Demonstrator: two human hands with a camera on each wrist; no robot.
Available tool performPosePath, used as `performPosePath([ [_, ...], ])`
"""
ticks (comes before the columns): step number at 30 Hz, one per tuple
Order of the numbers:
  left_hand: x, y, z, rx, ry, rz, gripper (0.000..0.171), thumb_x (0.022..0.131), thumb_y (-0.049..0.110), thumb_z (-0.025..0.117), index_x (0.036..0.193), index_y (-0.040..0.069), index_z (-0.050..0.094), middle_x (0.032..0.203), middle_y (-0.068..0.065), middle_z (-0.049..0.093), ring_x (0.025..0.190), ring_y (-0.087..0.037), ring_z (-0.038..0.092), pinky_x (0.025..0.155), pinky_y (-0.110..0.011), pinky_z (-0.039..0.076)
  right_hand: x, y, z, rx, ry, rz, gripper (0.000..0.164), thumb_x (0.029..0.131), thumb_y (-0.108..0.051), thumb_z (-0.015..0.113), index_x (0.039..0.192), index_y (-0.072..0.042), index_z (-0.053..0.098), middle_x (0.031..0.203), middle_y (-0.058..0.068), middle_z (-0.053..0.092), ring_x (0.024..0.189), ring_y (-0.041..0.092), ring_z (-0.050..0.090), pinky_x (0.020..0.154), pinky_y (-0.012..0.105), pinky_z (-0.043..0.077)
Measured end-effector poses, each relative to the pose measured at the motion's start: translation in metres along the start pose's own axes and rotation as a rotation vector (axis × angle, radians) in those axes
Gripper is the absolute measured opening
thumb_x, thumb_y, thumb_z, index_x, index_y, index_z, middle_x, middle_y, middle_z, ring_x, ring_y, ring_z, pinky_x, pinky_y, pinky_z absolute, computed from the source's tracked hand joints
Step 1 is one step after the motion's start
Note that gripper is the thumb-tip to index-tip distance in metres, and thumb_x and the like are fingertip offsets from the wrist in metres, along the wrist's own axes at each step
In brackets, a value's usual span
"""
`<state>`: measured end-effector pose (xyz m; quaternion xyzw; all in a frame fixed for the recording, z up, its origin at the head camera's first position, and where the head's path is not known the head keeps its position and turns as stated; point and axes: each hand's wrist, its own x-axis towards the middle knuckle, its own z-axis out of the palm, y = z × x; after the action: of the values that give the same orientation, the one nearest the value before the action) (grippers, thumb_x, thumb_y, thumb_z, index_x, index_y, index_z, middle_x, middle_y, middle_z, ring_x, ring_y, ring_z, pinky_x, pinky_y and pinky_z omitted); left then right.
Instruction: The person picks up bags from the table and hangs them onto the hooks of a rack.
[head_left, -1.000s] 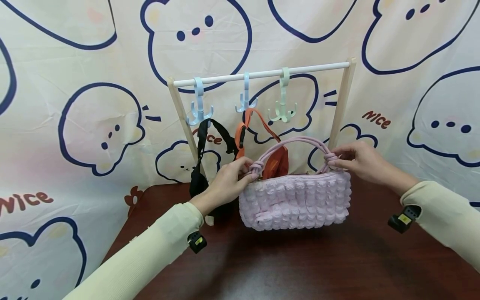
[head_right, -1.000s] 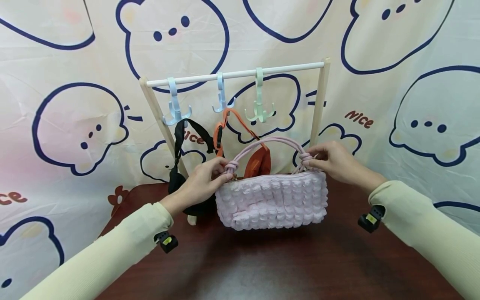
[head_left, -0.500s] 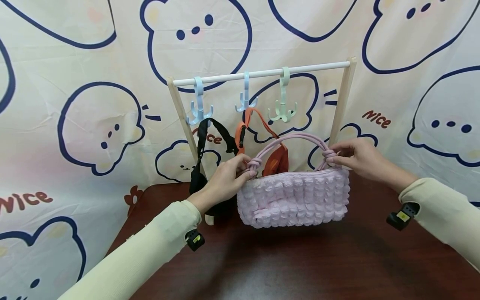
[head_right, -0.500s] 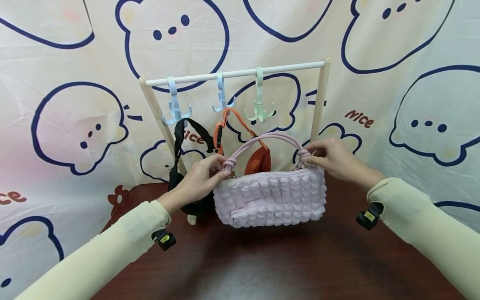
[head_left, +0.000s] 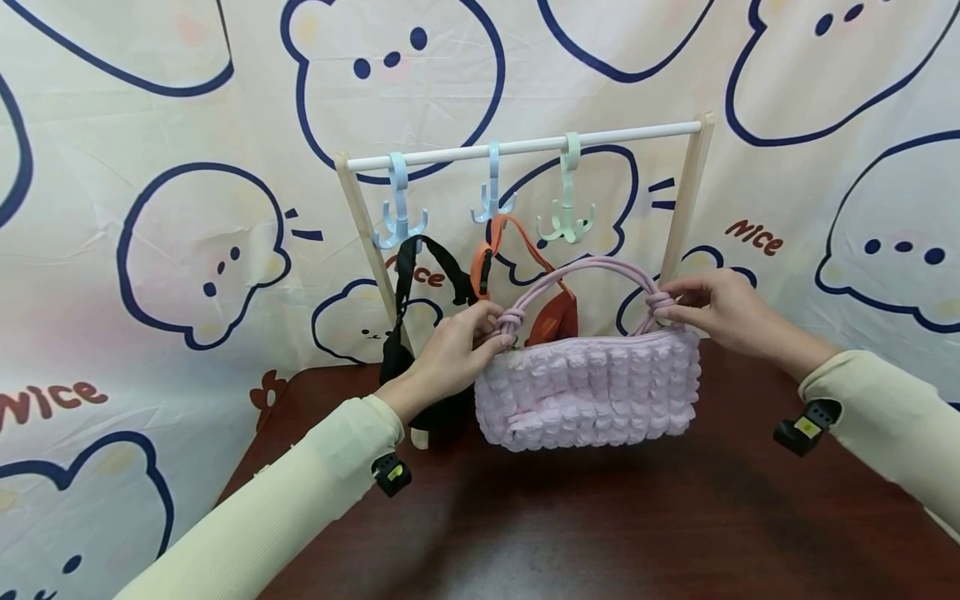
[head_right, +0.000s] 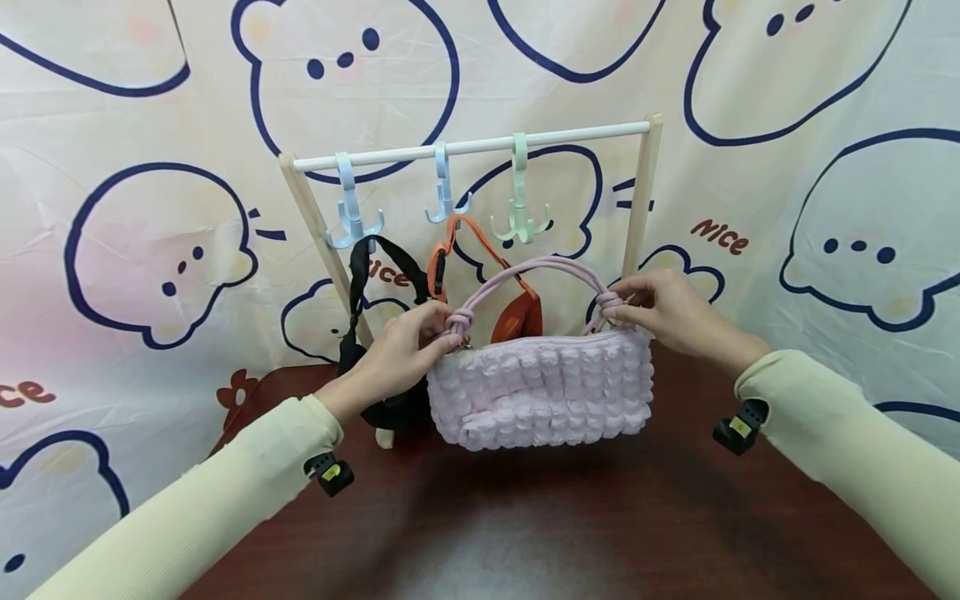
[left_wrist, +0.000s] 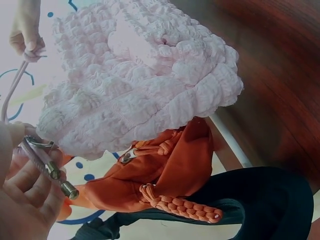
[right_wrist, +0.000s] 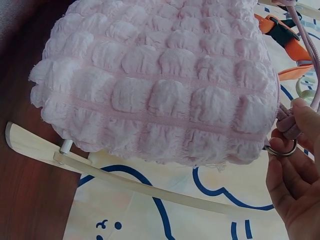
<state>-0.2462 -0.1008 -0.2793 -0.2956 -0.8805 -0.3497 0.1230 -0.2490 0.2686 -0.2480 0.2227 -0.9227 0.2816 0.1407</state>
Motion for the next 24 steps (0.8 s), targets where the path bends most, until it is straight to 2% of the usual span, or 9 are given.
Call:
performPosePath([
  [6, 0.004, 0.002, -0.003, -0.018, 0.009, 0.011, 0.026, 0.098, 0.023, 0.067, 0.122, 0.012, 0.063, 0.092, -0.004, 0.070, 0.075, -0.013, 0.061, 0.068, -0.029, 0.048, 0.004, -0.002, -0.001, 0.020, 0.017, 0.053, 0.028, 0.092, -0.017, 0.076, 0.116, -0.004, 0.075, 0.104, 0.015, 0.076, 0.076, 0.002, 0.064, 0.064, 0.018, 0.051],
  [17, 0.008, 0.007, -0.009, -0.022, 0.032, 0.020, 0.026, 0.098, 0.020, 0.068, 0.122, 0.010, 0.062, 0.088, -0.005, 0.066, 0.072, -0.015, 0.057, 0.065, -0.029, 0.046, 0.008, -0.005, -0.004, 0.030, 0.041, 0.068, 0.025, 0.092, -0.018, 0.075, 0.114, -0.005, 0.076, 0.106, 0.015, 0.074, 0.077, 0.001, 0.064, 0.064, 0.018, 0.051],
  [24, 0.011, 0.011, -0.013, -0.028, 0.040, 0.016, 0.027, 0.099, 0.020, 0.067, 0.123, 0.009, 0.062, 0.090, -0.006, 0.066, 0.074, -0.016, 0.057, 0.066, -0.029, 0.046, 0.011, -0.007, -0.006, 0.019, 0.083, 0.033, 0.024, 0.092, -0.013, 0.075, 0.113, -0.002, 0.075, 0.103, 0.018, 0.074, 0.075, -0.003, 0.061, 0.064, 0.016, 0.050],
])
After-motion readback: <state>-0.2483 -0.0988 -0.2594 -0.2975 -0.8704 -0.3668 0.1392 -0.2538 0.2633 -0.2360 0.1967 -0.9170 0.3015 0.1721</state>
